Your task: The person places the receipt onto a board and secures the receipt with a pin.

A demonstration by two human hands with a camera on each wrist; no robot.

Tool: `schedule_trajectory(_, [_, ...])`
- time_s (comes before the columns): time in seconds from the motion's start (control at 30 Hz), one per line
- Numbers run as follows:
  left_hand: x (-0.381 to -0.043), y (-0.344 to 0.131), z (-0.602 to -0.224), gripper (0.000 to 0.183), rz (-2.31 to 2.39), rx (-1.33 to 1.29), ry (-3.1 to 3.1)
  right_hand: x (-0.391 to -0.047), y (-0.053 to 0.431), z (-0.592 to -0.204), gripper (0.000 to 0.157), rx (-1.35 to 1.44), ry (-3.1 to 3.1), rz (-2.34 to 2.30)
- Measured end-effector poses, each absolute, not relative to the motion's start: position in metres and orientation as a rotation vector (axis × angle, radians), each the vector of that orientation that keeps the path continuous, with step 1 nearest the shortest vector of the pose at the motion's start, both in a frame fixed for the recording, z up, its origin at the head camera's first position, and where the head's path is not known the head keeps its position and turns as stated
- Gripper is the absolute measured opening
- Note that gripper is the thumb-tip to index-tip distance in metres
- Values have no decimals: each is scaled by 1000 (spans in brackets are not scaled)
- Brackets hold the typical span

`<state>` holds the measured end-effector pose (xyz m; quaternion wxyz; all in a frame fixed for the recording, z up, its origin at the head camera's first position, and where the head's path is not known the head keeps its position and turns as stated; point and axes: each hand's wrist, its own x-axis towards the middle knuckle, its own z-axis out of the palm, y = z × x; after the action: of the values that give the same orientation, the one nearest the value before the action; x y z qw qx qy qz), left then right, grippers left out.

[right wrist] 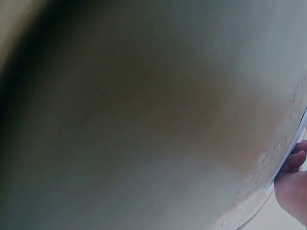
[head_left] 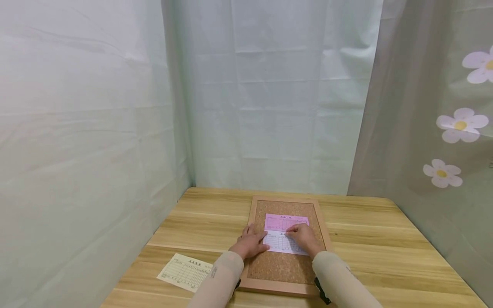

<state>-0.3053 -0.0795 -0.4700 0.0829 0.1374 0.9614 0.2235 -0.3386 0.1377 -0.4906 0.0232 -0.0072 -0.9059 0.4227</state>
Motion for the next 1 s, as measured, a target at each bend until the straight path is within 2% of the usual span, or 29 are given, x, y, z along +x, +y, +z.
schedule_trajectory(1.0, [-307,-80,-472,55,688,420,2866,-336,136,-488,6,-22,-2804,1254])
